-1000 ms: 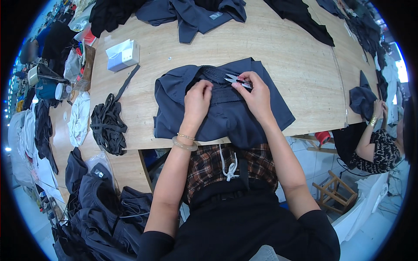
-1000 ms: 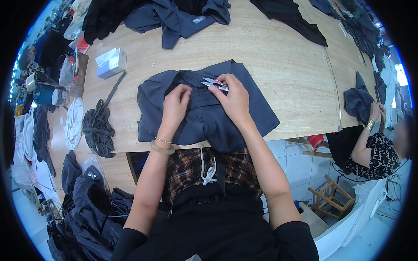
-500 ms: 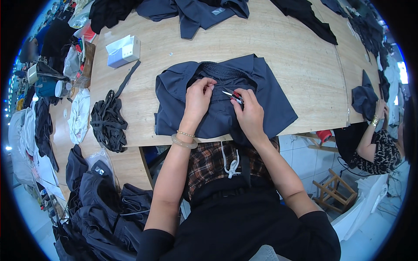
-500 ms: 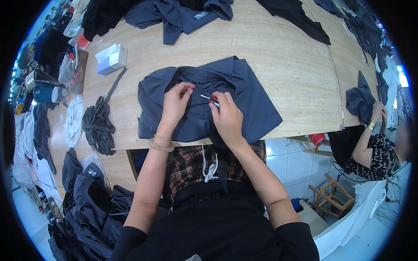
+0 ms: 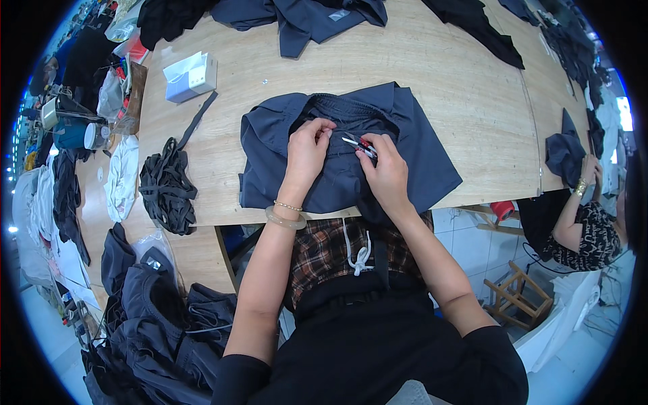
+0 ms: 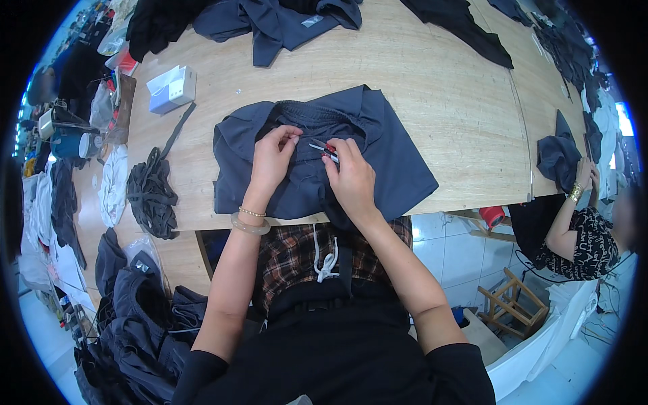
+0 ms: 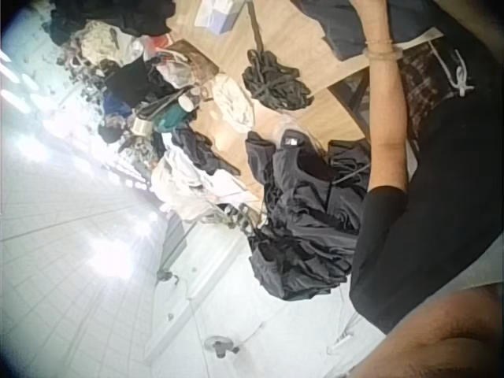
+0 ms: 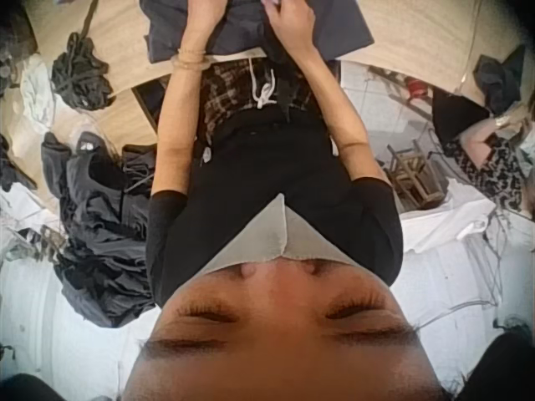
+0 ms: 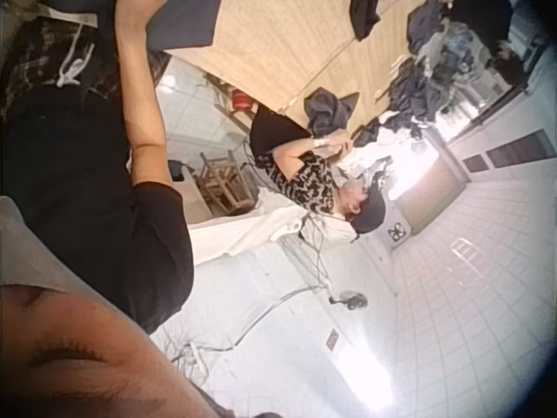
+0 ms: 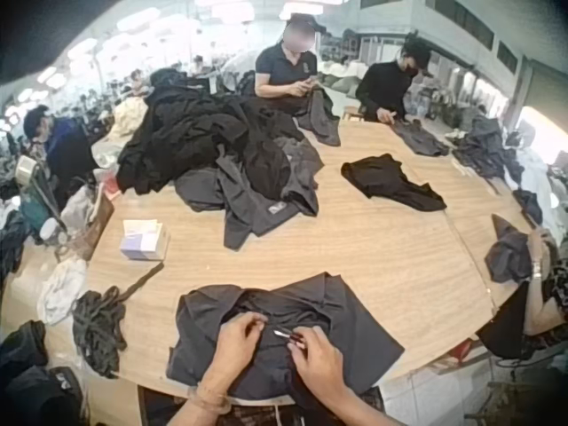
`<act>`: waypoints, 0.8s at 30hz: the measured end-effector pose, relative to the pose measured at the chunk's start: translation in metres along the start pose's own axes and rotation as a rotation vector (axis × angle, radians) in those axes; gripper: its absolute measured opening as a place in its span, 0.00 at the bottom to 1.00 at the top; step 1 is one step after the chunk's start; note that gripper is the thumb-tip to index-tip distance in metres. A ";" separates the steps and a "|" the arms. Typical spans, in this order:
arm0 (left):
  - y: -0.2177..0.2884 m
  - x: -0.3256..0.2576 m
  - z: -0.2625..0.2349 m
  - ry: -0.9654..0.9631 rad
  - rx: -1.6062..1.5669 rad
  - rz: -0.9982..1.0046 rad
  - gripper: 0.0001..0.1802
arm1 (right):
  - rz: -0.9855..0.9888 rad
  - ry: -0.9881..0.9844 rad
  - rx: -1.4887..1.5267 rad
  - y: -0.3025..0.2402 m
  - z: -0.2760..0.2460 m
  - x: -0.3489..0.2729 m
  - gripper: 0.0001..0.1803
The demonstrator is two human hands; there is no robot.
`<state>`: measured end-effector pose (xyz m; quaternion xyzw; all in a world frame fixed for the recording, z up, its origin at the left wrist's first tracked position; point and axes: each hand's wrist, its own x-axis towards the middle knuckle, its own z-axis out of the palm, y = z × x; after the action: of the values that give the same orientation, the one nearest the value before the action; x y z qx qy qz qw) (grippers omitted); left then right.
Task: The person uses small scissors to trim loose threads and excess fabric from the waistband and seams of a pair of dark shorts. The person repeatedly snips small pieces of thread and fabric while holding the garment on a wooden table.
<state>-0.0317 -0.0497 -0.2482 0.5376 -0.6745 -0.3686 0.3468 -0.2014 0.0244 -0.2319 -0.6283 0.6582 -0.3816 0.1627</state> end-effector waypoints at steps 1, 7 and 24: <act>0.000 0.000 0.000 0.001 0.001 -0.001 0.08 | 0.002 0.004 0.006 0.000 0.001 0.000 0.13; -0.002 0.000 0.000 0.013 -0.013 0.017 0.08 | 0.017 0.012 0.060 -0.002 0.002 0.001 0.13; 0.000 0.000 0.001 0.021 -0.018 0.006 0.08 | 0.041 0.053 0.233 0.004 0.007 0.006 0.14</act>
<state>-0.0320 -0.0492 -0.2486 0.5362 -0.6691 -0.3679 0.3598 -0.2005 0.0165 -0.2380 -0.5812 0.6261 -0.4687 0.2247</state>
